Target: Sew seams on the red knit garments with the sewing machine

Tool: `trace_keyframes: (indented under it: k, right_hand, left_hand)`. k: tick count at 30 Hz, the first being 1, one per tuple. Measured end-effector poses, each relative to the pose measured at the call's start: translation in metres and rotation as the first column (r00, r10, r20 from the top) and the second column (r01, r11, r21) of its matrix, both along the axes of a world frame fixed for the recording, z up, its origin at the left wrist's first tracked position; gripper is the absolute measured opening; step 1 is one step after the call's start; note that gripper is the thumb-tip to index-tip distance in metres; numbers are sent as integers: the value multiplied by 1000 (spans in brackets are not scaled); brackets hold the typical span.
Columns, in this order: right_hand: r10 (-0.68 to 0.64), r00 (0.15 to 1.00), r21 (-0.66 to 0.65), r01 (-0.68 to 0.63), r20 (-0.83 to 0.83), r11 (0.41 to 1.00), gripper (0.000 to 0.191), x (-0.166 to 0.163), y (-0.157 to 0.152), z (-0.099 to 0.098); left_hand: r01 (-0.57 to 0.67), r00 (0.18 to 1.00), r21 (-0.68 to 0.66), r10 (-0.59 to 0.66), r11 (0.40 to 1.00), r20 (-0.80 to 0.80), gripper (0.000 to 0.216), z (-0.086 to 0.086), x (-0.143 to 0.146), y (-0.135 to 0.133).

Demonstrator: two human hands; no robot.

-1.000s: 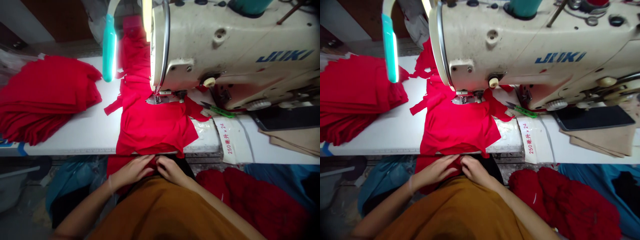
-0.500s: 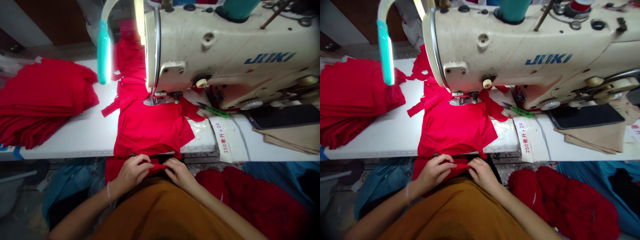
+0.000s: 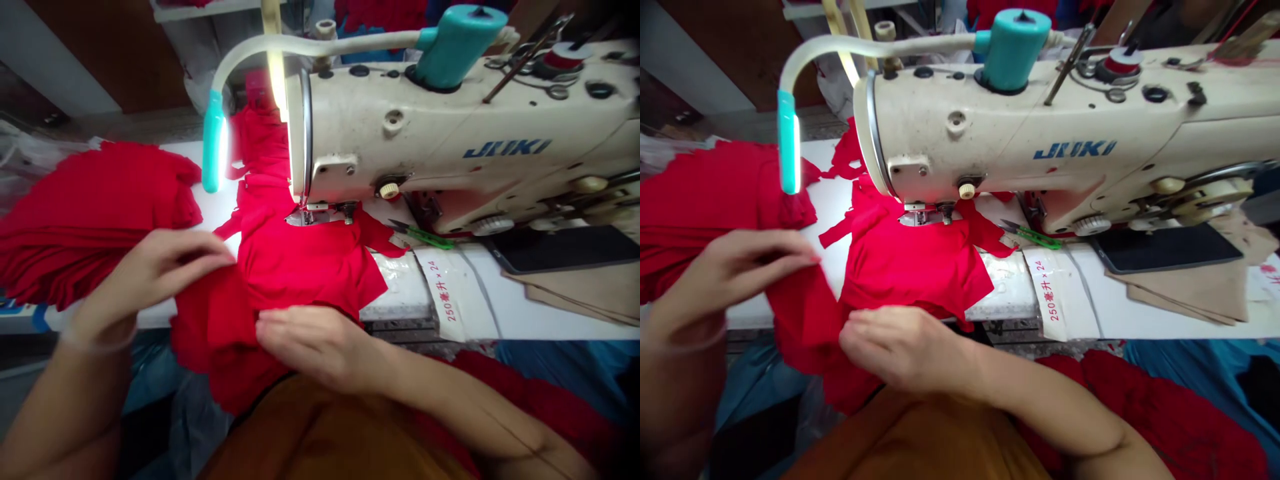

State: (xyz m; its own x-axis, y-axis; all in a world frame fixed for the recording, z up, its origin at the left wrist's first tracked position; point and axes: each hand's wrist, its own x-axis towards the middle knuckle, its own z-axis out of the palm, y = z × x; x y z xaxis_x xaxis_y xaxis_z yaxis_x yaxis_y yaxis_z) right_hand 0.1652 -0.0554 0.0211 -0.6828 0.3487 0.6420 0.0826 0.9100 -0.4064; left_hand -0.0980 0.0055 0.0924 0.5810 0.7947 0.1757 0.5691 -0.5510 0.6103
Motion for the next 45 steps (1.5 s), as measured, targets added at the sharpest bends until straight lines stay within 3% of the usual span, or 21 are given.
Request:
trace_keyframes:
  k: [2, 3, 5, 7, 10, 13, 19, 26, 29, 34, 39, 42, 45]
  right_hand:
    - [-184, 982, 140, 176, 40, 974, 26, 0, 22, -9]
    - [-286, 955, 167, 271, 77, 948, 25, 3, 32, -16]
    - [-445, 879, 150, 423, 173, 894, 21, 14, 50, -31]
    - [-494, 830, 101, 486, 259, 868, 17, 25, 63, -42]
    - [-405, 845, 47, 416, 349, 908, 16, 30, 74, -49]
    - [-334, 846, 46, 347, 416, 937, 15, 18, 79, -48]
    - [-301, 822, 28, 329, 483, 944, 20, -2, 90, -58]
    - [-117, 931, -248, 211, 347, 945, 25, 7, 101, -64]
    - [-78, 951, -299, 172, 300, 939, 26, 9, 106, -65]
    - [-102, 962, -242, 165, 255, 956, 22, 5, 110, -71]
    - [-84, 947, -162, 140, 309, 977, 22, 3, 109, -68]
    - [-176, 901, 41, 174, 397, 984, 25, 0, 107, -67]
    - [-280, 856, 237, 190, 436, 953, 26, -4, 106, -69]
  left_hand:
    - [101, 990, 80, -93, 992, -105, 20, -12, 20, 48]
    - [138, 987, 117, -127, 983, -101, 24, -25, 30, 71]
    - [189, 979, 62, -183, 980, -92, 27, -55, 45, 106]
    - [178, 983, 4, -177, 984, -56, 26, -81, 53, 126]
    - [152, 988, -63, -152, 986, 17, 25, -99, 54, 133]
    - [143, 989, -95, -139, 985, 46, 25, -97, 51, 131]
    - [160, 986, -108, -155, 981, 53, 23, -95, 48, 135]
    - [187, 982, -142, -183, 972, 42, 19, -104, 50, 142]
    - [178, 984, -129, -174, 976, 40, 19, -108, 50, 143]
    - [170, 985, -116, -164, 979, 63, 21, -113, 48, 142]
    - [168, 983, -109, -159, 980, 87, 21, -117, 45, 142]
    - [158, 985, -104, -149, 982, 89, 21, -117, 45, 141]
    - [140, 987, -100, -131, 985, 88, 20, -117, 45, 139]
